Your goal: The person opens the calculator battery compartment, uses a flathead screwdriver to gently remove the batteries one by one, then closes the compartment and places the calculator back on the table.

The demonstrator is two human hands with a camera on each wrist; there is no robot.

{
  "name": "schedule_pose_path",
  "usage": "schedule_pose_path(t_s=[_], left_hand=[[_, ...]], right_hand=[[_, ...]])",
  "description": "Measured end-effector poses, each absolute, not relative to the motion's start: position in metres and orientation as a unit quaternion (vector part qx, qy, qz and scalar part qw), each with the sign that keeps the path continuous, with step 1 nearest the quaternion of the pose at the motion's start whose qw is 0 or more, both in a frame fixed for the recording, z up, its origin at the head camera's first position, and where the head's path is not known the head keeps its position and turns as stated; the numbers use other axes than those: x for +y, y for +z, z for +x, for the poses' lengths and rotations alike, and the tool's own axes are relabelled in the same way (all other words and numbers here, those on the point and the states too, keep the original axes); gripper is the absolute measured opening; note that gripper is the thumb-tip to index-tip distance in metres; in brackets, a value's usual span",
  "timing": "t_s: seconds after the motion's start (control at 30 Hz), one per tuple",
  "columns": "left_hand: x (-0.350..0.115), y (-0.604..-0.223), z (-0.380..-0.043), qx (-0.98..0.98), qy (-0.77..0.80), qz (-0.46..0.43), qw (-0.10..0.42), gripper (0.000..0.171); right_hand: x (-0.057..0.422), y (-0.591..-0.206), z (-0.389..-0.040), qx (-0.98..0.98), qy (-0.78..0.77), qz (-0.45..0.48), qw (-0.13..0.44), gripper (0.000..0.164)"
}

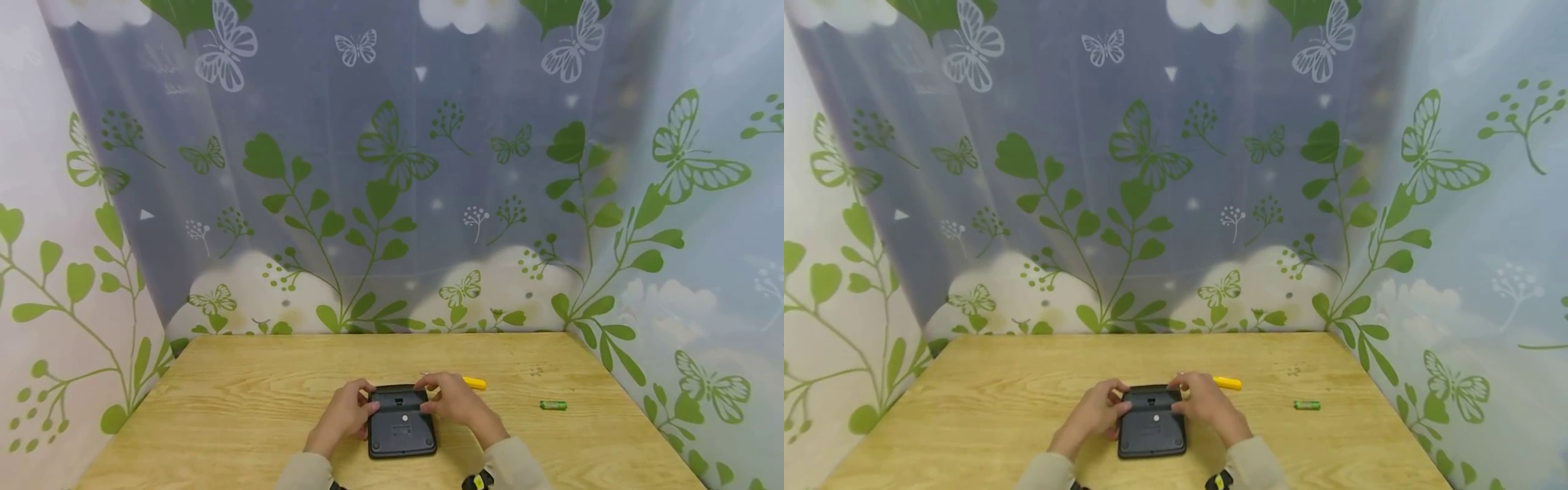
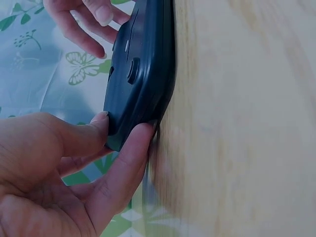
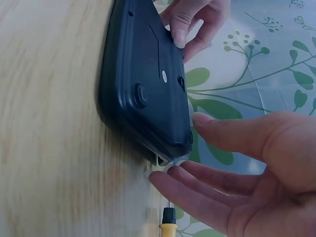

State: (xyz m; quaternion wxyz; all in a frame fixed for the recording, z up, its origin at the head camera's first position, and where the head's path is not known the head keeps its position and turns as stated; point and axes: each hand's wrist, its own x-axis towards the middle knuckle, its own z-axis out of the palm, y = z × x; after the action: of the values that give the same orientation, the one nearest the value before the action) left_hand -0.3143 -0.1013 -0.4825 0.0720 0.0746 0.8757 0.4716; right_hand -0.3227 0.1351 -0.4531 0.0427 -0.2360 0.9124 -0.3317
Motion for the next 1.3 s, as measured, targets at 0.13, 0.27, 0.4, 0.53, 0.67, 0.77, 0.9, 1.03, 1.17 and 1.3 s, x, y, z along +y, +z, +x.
schedule_pose_path(t_s=[0.13,0.27,0.4,0.53,0.67,0.77,0.9,1.03,1.17,1.3], left_hand=[[-0.101,-0.484,-0.314,0.875,0.472,0.072,0.076,0.030],[-0.102,-0.483,-0.314,0.875,0.473,0.074,0.074,0.031],[-0.103,-0.481,-0.314,0.874,0.473,0.080,0.070,0.032],[-0.103,-0.479,-0.311,0.874,0.474,0.080,0.068,0.037],[-0.103,-0.477,-0.309,0.874,0.476,0.066,0.072,0.043],[-0.103,-0.475,-0.309,0.875,0.476,0.052,0.078,0.042],[-0.103,-0.474,-0.309,0.877,0.472,0.041,0.084,0.041],[-0.103,-0.473,-0.309,0.877,0.470,0.037,0.091,0.042],[-0.104,-0.472,-0.308,0.886,0.453,0.034,0.095,0.035],[-0.105,-0.471,-0.307,0.897,0.430,0.030,0.097,0.026]], right_hand=[[0.133,-0.458,-0.323,0.911,-0.339,-0.233,0.038,0.032],[0.131,-0.459,-0.322,0.910,-0.343,-0.232,0.033,0.032],[0.130,-0.457,-0.322,0.911,-0.343,-0.228,0.028,0.033],[0.131,-0.458,-0.322,0.912,-0.343,-0.220,0.034,0.034],[0.130,-0.461,-0.323,0.912,-0.349,-0.212,0.041,0.036],[0.129,-0.463,-0.323,0.913,-0.348,-0.210,0.040,0.038],[0.128,-0.464,-0.323,0.909,-0.364,-0.194,0.053,0.040],[0.127,-0.464,-0.322,0.903,-0.386,-0.178,0.066,0.042],[0.126,-0.464,-0.320,0.906,-0.380,-0.178,0.061,0.041],[0.125,-0.462,-0.319,0.907,-0.380,-0.169,0.065,0.041]])
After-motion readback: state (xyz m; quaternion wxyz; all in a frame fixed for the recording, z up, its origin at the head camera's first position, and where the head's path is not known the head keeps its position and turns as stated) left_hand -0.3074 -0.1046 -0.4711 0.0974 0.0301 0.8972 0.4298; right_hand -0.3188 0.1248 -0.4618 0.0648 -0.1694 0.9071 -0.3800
